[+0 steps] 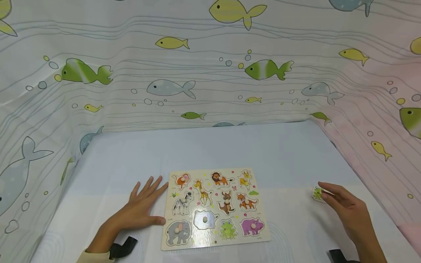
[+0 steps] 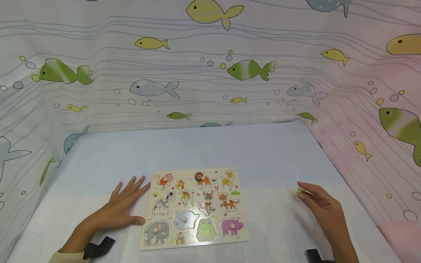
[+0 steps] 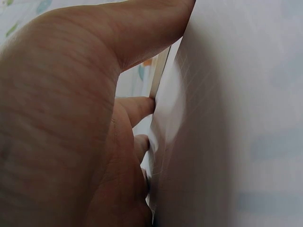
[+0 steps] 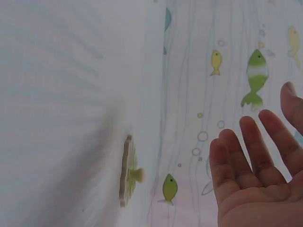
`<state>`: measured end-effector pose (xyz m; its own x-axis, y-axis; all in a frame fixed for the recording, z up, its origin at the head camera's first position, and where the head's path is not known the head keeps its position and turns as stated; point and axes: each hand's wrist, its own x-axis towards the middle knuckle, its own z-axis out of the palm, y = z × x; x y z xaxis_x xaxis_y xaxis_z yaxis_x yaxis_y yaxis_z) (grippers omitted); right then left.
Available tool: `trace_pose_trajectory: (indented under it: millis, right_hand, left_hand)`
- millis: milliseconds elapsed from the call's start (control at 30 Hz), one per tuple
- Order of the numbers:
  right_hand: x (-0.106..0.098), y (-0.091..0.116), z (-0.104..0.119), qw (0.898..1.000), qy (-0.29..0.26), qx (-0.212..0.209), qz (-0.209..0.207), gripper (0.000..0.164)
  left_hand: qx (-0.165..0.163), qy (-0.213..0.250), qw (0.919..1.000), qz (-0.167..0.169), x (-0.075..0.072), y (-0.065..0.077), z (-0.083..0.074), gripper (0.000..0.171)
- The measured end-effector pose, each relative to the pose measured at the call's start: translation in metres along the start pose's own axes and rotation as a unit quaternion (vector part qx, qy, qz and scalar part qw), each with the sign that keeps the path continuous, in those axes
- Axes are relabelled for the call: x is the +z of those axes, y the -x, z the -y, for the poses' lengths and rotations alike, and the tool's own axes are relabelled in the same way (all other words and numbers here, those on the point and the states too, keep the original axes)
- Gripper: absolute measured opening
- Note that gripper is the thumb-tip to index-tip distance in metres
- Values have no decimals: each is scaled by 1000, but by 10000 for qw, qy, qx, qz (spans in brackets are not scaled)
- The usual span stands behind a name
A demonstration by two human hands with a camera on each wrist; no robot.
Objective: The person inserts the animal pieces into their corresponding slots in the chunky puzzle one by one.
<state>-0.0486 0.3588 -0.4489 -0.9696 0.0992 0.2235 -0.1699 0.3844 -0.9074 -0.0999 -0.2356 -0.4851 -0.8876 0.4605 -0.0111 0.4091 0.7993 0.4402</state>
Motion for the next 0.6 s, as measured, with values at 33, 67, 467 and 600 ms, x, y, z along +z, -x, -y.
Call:
trace_pose_trajectory:
  millis: [33,67,467,600]
  right_hand:
    - [-3,-1,-2,9998,-171,17,-20,38]
    - [-5,-1,-4,9998,-170,69,-51,38]
    - [-29,-7,-36,9968,259,750,-138,44]
    - [-32,-11,-48,9908,744,1107,-209,47]
  left_hand:
    - [-15,11,10000,12,0,0,0,109]
    - [-28,13,10000,16,-1,0,-1,109]
    - [-4,29,10000,10,2,1,1,109]
    - [-8,1,10000,-15,1,1,0,109]
